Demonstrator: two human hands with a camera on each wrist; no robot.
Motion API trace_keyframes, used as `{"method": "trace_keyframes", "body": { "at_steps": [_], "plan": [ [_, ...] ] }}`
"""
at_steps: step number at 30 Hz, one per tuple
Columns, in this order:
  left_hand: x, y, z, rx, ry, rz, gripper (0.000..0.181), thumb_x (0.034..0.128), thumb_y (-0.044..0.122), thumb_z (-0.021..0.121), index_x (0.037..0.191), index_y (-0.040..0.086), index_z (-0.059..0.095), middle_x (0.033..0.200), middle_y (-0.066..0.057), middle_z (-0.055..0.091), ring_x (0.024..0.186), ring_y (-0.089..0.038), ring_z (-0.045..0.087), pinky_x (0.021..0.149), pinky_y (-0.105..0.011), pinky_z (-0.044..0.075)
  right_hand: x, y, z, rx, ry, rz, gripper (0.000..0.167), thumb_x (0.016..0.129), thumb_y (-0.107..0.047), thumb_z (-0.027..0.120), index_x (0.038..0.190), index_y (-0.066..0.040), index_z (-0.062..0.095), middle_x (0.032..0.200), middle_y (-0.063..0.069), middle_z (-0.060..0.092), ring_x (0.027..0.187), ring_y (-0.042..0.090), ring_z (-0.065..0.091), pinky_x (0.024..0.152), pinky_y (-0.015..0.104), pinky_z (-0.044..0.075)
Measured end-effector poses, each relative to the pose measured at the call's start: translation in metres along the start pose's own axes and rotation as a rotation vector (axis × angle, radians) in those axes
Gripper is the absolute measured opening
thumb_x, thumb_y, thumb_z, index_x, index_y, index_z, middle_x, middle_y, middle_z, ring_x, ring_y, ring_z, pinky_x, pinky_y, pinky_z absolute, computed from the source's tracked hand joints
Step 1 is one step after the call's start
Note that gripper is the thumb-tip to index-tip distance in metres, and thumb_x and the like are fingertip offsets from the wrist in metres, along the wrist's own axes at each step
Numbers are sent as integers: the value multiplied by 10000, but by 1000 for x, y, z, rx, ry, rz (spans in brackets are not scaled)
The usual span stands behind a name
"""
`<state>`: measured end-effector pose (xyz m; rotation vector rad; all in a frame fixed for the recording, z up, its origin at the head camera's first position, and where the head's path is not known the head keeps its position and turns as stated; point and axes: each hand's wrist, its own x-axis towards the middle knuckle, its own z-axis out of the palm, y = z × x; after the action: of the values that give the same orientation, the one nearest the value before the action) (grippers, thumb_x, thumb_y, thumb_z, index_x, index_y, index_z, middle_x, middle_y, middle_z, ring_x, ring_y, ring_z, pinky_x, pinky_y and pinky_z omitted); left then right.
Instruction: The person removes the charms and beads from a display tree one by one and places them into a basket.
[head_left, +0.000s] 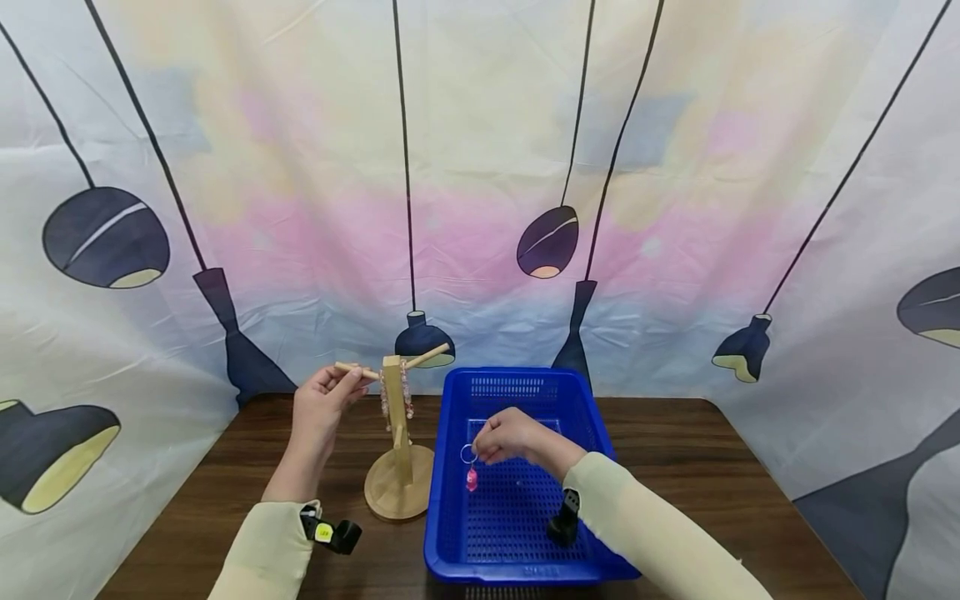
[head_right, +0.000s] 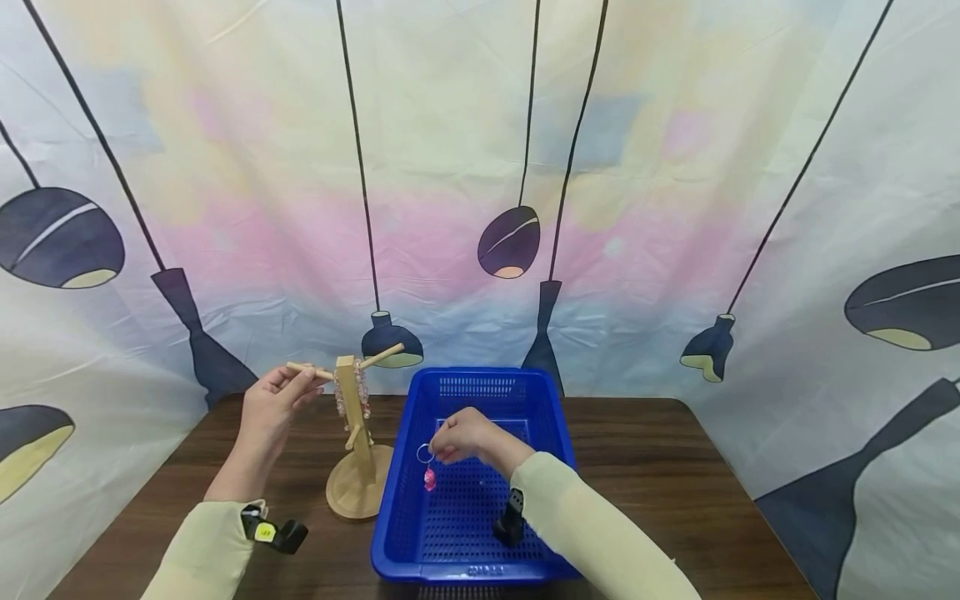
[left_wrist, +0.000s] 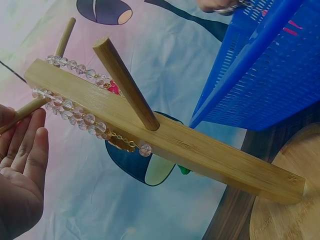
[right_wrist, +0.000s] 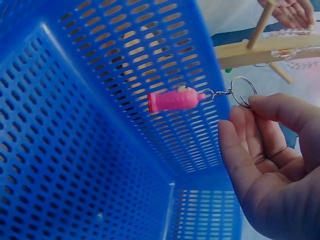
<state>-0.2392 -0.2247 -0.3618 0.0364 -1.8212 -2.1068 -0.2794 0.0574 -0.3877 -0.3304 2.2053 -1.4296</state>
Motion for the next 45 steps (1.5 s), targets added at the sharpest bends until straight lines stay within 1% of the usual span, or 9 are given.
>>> {"method": "trace_keyframes", "body": {
  "at_steps": [4, 12, 17, 22, 28, 35, 39, 45],
  "plan": [
    [1, 0, 0, -6, -3, 4, 185, 1023, 153, 641, 887, 258, 706, 836, 194, 750, 827, 41, 722, 790, -136, 612, 2, 8, 4, 4, 0, 19, 88, 885, 2, 708, 925, 68, 751, 894, 111, 759, 728, 126, 675, 853, 396, 662],
    [2, -2, -1, 11, -15, 26, 154, 1026, 164, 640, 911, 245, 702, 853, 192, 754, 856, 49, 737, 807, -146, 617, 5, 19, 10, 8, -3, 34, 68, 848, 21, 719, 881, 73, 747, 757, 48, 713, 680, 121, 652, 830, 401, 667],
    [1, -3, -2, 6, -16, 25, 154, 1028, 157, 636, 914, 241, 698, 858, 183, 755, 861, 45, 740, 814, -149, 618, 8, 25, 10, 13, 2, 41, 70, 843, 28, 719, 881, 81, 744, 736, 38, 705, 665, 117, 647, 805, 379, 668],
    [1, -3, -2, 8, -20, 24, 167, 1023, 176, 647, 894, 267, 703, 857, 196, 749, 858, 47, 730, 807, -141, 615, 14, 31, 10, 7, 30, 59, 69, 844, 28, 717, 885, 73, 748, 724, 29, 705, 642, 108, 636, 807, 391, 668],
    [2, -2, -1, 4, -4, 10, 160, 1025, 163, 641, 899, 245, 697, 846, 195, 748, 850, 42, 728, 803, -141, 614, 21, 37, 9, -3, 57, 82, 86, 868, 21, 711, 921, 66, 762, 751, 53, 728, 646, 111, 641, 778, 369, 667],
    [1, -2, -1, 2, 4, -6, 166, 1025, 160, 640, 898, 251, 697, 836, 199, 746, 839, 43, 726, 798, -136, 612, 28, 42, 8, 20, 82, 84, 92, 855, 36, 701, 915, 88, 749, 694, 20, 681, 626, 102, 627, 759, 354, 667],
    [2, -2, -1, 2, -2, -2, 170, 1025, 162, 640, 895, 256, 698, 840, 198, 748, 842, 42, 725, 804, -138, 612, 31, 45, 6, 32, 113, 90, 102, 861, 40, 693, 932, 88, 749, 696, 27, 679, 623, 105, 623, 770, 368, 668],
    [1, -2, -1, 1, -5, 0, 172, 1023, 161, 644, 888, 255, 694, 840, 196, 748, 843, 47, 734, 800, -136, 612, 36, 47, 0, 47, 141, 111, 95, 878, 20, 701, 946, 61, 753, 739, 52, 699, 651, 118, 632, 805, 386, 665]
  ]
}}
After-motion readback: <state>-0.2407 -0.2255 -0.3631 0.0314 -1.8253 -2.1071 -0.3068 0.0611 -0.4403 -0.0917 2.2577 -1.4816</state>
